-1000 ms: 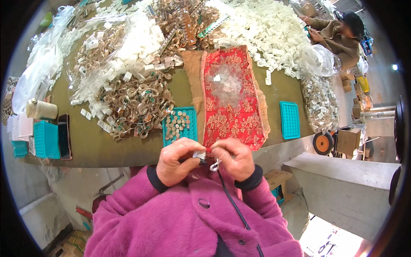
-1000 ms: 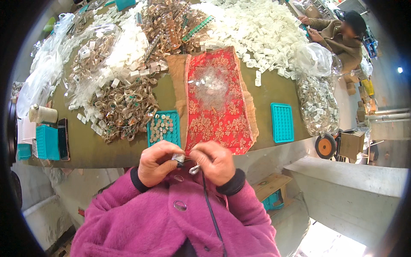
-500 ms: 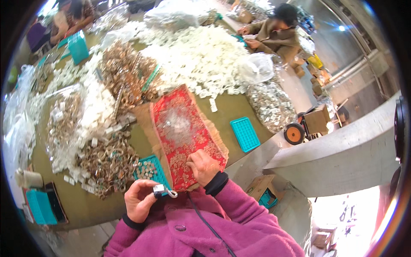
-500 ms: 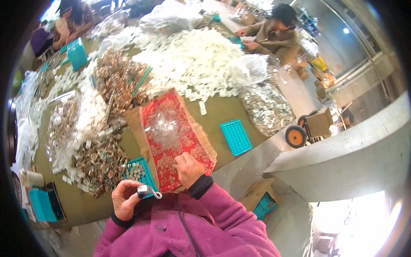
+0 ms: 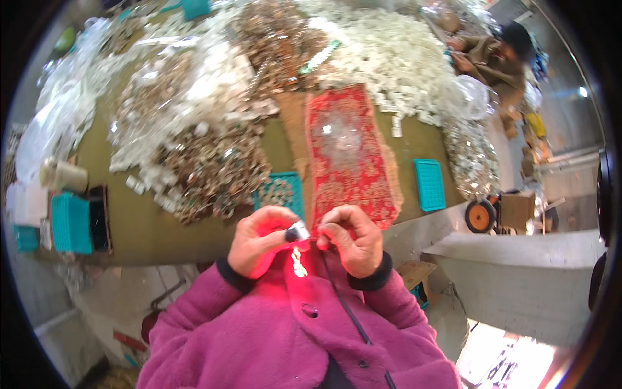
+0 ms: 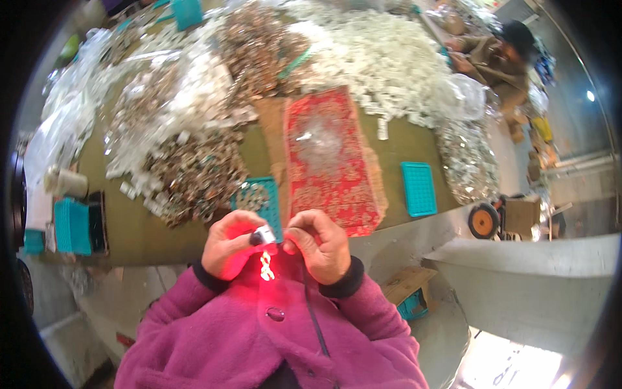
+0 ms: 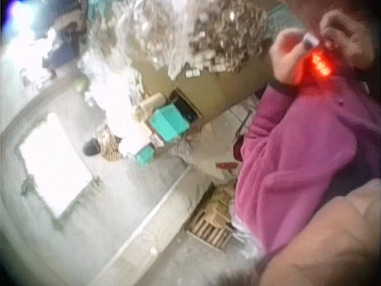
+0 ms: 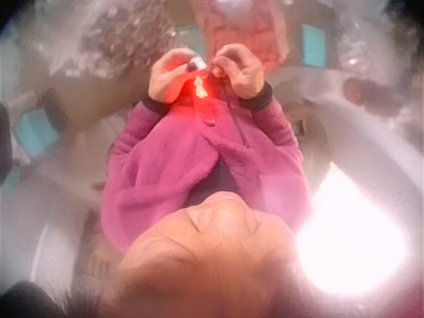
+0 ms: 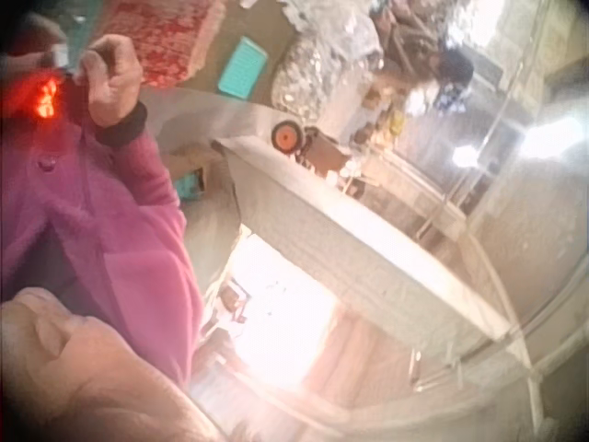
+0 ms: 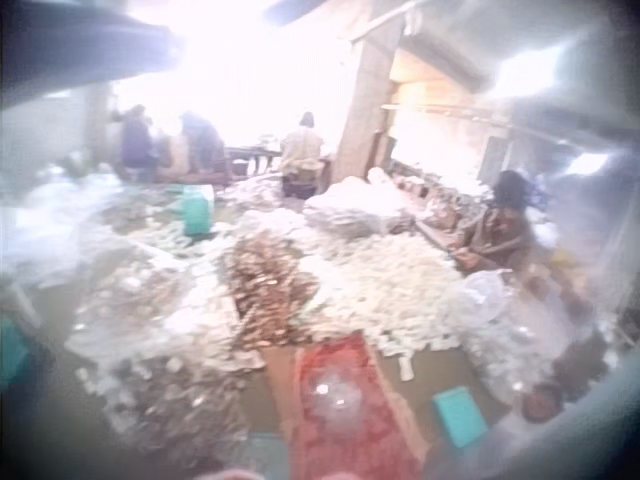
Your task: The person repeatedly picks up small white plastic housings and black cylindrical components from a cluttered table, inserts the black component into the housing, and places the assembled unit on the table. The person also handles tangled wires and small metal parts during the process.
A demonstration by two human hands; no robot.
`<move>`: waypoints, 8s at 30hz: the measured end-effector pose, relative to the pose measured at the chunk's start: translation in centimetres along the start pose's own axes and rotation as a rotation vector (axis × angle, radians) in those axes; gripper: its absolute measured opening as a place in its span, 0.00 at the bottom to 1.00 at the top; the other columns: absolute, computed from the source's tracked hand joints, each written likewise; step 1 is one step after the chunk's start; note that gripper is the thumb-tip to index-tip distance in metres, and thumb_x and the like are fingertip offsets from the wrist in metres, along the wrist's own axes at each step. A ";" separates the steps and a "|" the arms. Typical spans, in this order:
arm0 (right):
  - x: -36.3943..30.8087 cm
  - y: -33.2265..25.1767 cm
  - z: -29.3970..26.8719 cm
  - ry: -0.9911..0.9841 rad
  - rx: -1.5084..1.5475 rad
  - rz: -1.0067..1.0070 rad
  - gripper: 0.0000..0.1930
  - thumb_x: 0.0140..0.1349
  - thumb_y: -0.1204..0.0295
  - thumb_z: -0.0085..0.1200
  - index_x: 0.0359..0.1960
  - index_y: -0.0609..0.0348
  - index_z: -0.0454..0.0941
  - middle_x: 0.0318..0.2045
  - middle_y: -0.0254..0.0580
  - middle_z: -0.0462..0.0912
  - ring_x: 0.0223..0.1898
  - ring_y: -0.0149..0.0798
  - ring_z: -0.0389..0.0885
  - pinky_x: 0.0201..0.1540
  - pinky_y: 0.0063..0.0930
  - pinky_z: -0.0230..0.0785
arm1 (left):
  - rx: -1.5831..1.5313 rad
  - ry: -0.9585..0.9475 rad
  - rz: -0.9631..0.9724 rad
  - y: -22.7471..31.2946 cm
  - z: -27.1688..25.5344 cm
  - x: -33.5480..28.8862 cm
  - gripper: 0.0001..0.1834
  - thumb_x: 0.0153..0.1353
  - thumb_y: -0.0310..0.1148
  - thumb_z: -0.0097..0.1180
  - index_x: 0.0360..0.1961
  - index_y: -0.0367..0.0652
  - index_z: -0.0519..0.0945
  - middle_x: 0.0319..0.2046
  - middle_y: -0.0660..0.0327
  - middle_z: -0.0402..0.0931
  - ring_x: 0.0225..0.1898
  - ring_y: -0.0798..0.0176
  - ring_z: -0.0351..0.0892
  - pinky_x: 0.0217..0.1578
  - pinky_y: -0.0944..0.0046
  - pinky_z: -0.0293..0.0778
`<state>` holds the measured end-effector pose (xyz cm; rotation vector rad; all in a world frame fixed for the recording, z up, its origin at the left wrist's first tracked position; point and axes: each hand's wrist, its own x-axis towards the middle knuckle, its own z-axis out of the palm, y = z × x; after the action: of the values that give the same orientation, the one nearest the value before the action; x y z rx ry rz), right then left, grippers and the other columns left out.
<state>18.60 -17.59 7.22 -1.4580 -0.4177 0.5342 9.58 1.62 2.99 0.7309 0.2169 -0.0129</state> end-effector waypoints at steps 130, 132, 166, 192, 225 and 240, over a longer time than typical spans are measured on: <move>2.4 0.3 6.1 -0.335 0.041 0.146 0.10 0.74 0.79 0.47 0.43 0.67 0.83 0.23 0.25 0.73 0.22 0.18 0.64 0.26 0.18 0.58 | 1.368 0.438 0.659 4.8 -4.6 -4.5 0.23 0.52 0.18 0.69 0.51 0.42 0.84 0.43 0.54 0.78 0.36 0.56 0.81 0.37 0.59 0.80; 2.3 0.3 5.2 -0.334 0.060 0.099 0.10 0.75 0.79 0.47 0.44 0.68 0.82 0.24 0.27 0.74 0.22 0.19 0.66 0.27 0.18 0.59 | 1.413 0.413 0.702 5.0 -5.0 -4.2 0.16 0.52 0.19 0.70 0.44 0.40 0.85 0.37 0.56 0.77 0.34 0.53 0.82 0.35 0.57 0.80; 4.1 -0.7 4.5 -0.440 0.076 0.149 0.12 0.77 0.79 0.47 0.52 0.74 0.81 0.23 0.32 0.74 0.19 0.22 0.64 0.24 0.19 0.57 | 1.598 0.522 0.617 7.5 -5.4 -5.3 0.23 0.49 0.20 0.70 0.49 0.41 0.85 0.43 0.54 0.78 0.46 0.51 0.80 0.46 0.55 0.79; 3.8 1.0 4.7 -0.631 0.893 0.083 0.11 0.77 0.69 0.53 0.48 0.65 0.82 0.26 0.36 0.76 0.25 0.33 0.71 0.28 0.29 0.63 | 1.225 0.506 0.741 7.2 -8.2 -6.7 0.08 0.56 0.17 0.63 0.36 0.37 0.81 0.44 0.53 0.84 0.45 0.56 0.84 0.46 0.59 0.79; 3.7 2.2 -15.7 0.079 1.187 -0.159 0.13 0.80 0.70 0.48 0.57 0.66 0.76 0.40 0.39 0.78 0.28 0.28 0.72 0.29 0.21 0.70 | 0.477 0.217 0.316 11.5 -5.2 -0.4 0.11 0.68 0.14 0.56 0.49 0.34 0.80 0.41 0.58 0.84 0.35 0.69 0.83 0.36 0.70 0.81; 5.8 -1.5 -3.8 0.210 -0.761 -0.681 0.20 0.62 0.78 0.66 0.57 0.61 0.80 0.53 0.47 0.83 0.58 0.50 0.81 0.64 0.41 0.72 | 0.498 0.044 0.202 11.1 -1.7 1.2 0.12 0.69 0.15 0.54 0.52 0.33 0.80 0.45 0.59 0.84 0.46 0.69 0.83 0.46 0.68 0.83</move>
<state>25.69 -17.41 8.15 -1.9232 -0.9642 -0.3734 11.37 11.05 8.86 1.2482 0.1822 0.1458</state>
